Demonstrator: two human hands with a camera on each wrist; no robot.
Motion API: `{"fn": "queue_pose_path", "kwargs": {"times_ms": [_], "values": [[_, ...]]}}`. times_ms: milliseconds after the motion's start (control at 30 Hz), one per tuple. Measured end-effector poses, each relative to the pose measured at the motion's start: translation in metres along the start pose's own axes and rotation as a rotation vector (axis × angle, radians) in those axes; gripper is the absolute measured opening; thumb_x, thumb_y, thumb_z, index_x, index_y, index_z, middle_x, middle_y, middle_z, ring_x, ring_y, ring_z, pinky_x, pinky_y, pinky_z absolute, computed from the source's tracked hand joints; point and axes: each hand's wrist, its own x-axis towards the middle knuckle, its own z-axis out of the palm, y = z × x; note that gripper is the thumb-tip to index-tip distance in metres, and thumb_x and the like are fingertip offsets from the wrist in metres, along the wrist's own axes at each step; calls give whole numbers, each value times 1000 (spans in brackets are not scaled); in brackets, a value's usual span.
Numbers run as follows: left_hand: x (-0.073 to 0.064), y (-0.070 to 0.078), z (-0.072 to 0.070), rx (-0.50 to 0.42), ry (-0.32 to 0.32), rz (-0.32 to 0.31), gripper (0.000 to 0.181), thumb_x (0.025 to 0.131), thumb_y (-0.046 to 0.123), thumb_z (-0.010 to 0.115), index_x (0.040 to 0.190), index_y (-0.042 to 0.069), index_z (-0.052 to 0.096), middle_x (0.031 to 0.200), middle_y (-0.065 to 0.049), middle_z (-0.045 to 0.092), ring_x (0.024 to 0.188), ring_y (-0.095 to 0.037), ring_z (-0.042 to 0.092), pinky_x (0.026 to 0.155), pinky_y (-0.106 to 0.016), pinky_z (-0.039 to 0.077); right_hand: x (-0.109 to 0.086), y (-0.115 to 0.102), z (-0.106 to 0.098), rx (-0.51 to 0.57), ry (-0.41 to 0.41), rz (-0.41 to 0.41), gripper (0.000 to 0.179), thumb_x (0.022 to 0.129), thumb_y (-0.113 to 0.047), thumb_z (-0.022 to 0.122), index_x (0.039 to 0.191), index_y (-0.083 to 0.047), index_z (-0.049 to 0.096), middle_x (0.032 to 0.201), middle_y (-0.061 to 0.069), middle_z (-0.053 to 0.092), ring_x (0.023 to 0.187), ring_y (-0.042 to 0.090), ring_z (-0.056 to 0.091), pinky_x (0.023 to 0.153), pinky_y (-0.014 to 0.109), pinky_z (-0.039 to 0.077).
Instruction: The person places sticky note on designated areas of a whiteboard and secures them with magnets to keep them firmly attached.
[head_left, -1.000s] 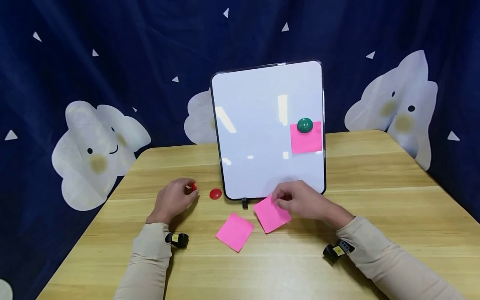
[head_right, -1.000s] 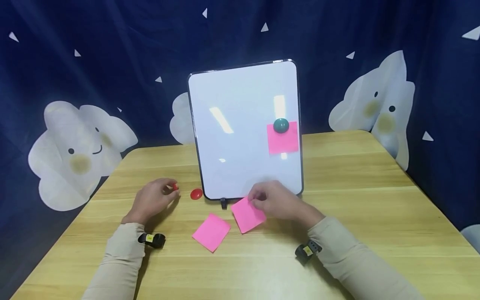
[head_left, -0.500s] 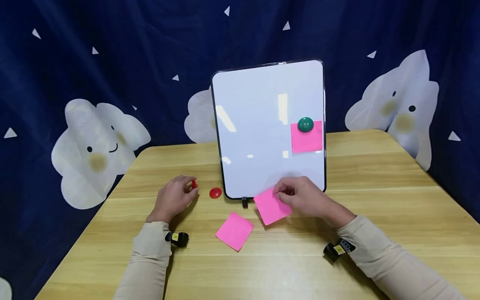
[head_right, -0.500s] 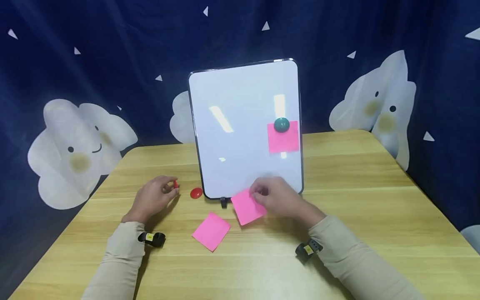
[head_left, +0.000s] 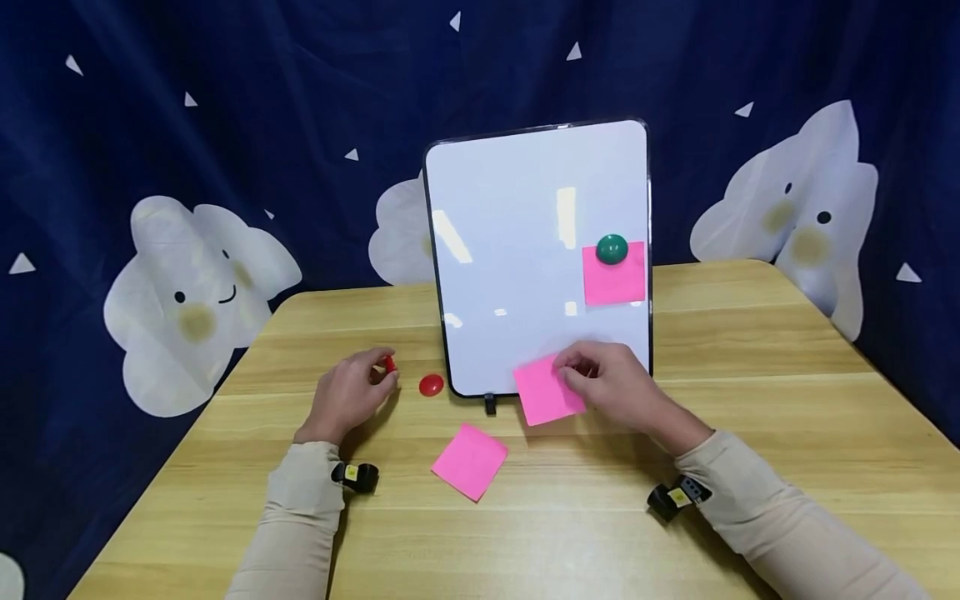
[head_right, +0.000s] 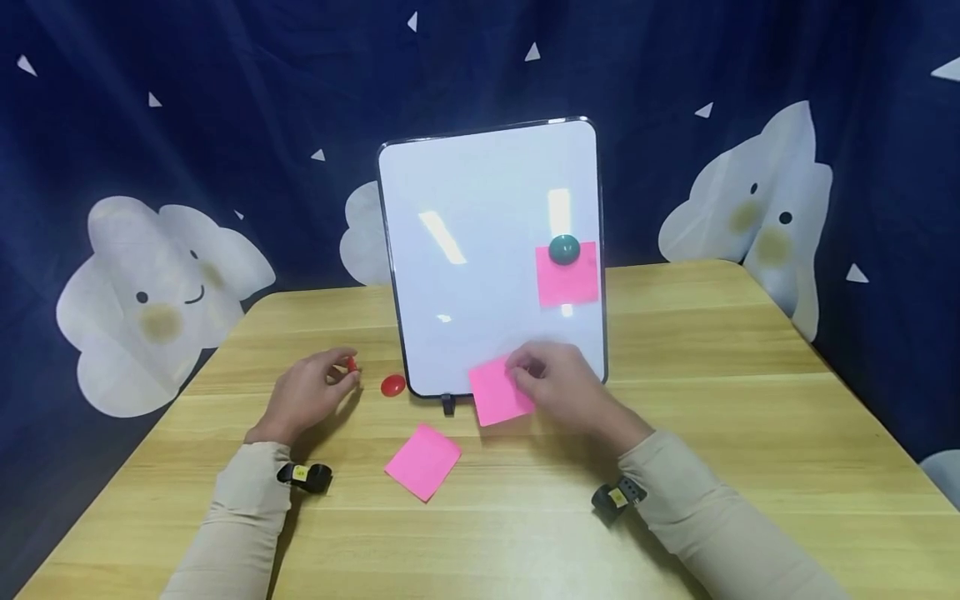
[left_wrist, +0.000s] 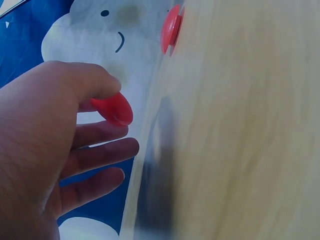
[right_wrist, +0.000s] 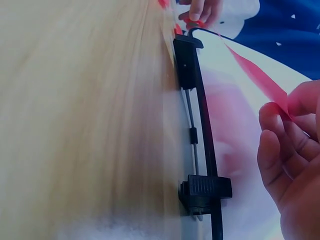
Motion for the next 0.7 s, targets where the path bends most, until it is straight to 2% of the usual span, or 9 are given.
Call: {"fn": "queue_pose_path", "kwargs": {"times_ms": [167,433,700], "values": [[1,1,-1,-1,18,7,43,95,31,66,130,7,65,107,-6,71,86,-19,69,71,-43,55,0,-1,-2,5,36,11,10,93,-6,69,99,-12,75,75,-2,62,68,20,54,56,28,45],[2,5,-1,-16,57,-8,48,95,36,66,131,5,64,106,-7,72,84,-19,70,73,-43,56,1,-1,-3,-7,58,-1,14,93,-5,67,105,-7,75,79,-1,65,70,19,55,58,28,47],[4,15,2,-57,56,3,43,94,37,68,125,7,68,105,-5,72,83,-19,69,75,-43,55,3,2,-3,-56,137,-63,20,92,-1,67,110,-4,74,84,1,67,72,17,58,63,28,51]]}}
